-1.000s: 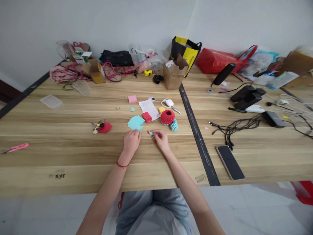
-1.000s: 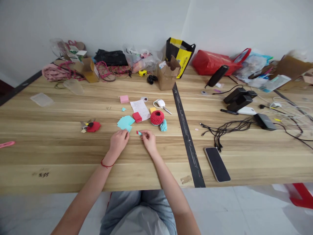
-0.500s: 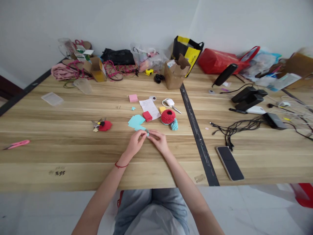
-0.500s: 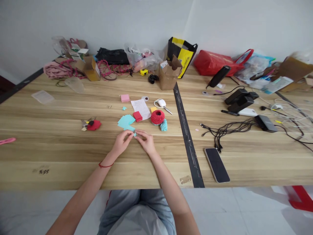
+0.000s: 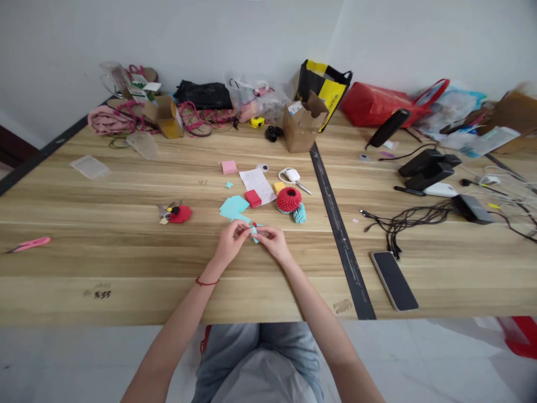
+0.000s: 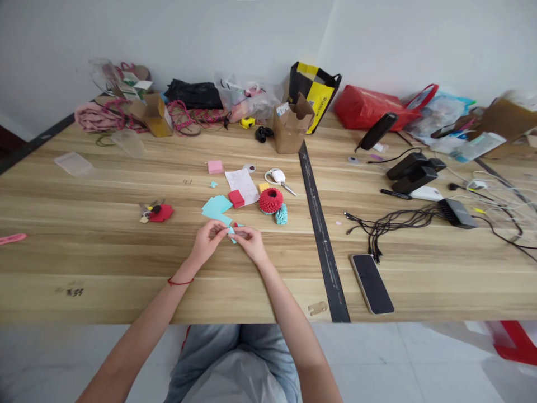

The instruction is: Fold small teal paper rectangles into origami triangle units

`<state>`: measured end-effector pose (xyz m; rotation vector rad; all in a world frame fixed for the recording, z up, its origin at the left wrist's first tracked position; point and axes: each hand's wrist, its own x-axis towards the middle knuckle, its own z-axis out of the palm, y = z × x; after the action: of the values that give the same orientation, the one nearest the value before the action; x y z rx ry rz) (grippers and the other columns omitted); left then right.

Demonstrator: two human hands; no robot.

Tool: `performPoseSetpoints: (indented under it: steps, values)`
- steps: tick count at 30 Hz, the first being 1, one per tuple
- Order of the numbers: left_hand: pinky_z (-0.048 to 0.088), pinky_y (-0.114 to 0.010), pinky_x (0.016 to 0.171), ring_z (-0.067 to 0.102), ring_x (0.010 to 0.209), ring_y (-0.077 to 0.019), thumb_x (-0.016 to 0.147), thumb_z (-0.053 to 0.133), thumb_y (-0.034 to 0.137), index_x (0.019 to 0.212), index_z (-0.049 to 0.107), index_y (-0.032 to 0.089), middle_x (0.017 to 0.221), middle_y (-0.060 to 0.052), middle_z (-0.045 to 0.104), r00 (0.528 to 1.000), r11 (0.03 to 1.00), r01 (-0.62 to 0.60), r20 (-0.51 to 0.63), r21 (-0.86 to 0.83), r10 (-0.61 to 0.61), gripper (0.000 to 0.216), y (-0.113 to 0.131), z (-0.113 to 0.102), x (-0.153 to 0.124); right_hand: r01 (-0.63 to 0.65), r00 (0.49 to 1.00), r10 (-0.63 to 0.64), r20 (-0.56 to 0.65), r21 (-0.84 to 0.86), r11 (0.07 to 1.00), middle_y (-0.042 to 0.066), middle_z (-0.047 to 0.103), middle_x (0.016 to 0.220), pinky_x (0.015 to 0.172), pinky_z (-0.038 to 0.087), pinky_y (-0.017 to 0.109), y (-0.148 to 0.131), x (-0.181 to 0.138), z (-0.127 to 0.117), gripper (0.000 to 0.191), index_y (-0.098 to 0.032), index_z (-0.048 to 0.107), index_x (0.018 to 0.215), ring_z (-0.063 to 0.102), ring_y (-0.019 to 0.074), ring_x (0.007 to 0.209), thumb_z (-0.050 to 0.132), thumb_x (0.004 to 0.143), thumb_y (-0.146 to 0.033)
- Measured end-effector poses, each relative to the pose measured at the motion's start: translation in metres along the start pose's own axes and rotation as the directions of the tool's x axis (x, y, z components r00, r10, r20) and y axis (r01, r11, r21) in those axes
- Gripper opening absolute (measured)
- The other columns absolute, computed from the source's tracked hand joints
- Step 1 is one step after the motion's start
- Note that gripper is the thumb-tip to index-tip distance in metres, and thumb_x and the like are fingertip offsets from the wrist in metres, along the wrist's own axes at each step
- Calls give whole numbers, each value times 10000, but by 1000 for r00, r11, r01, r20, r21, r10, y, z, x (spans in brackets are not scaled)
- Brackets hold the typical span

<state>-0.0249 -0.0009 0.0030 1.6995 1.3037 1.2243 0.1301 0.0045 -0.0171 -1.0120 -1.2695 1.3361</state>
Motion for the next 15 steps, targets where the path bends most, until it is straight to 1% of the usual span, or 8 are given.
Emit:
performPoseSetpoints:
  steps: [3,5,9,12,15]
  values:
    - [453,-237,638,551,671,-123,751,656,318,889,582,177,759,-7,590,999,996,50,19,-79,-49,211,-4,2,1,-18,1000,19,-14,38,999,38,728,792,695,529,308,2,0,0,233,-189,700,789,664,185,692,739,639,-363]
    - [457,-237,624,556,677,-125,736,669,316,836,599,170,764,-14,587,997,990,65,42,-129,-60,191,-6,4,1,-27,999,28,-21,54,998,34,719,760,687,528,304,3,1,1,237,-186,682,769,658,175,671,748,626,-363]
    - [474,-255,659,578,745,-146,718,676,325,689,617,156,775,-34,591,998,974,66,-1,-217,-68,181,-10,6,3,-33,999,33,-7,87,996,16,694,697,676,528,296,4,0,4,268,-187,633,745,647,159,643,768,596,-363]
    - [478,-257,656,580,735,-148,678,705,334,650,626,152,761,-37,603,994,969,88,-37,-233,-99,201,-11,6,3,-29,999,27,25,97,995,12,691,702,682,523,286,2,0,4,279,-187,623,755,648,153,654,772,595,-360]
    - [477,-246,619,575,680,-135,671,706,344,646,621,149,725,-27,606,990,961,116,-50,-253,-133,214,-11,5,3,-50,998,47,49,73,996,20,701,729,681,518,281,-3,-1,3,264,-183,645,771,652,156,672,735,641,-394]
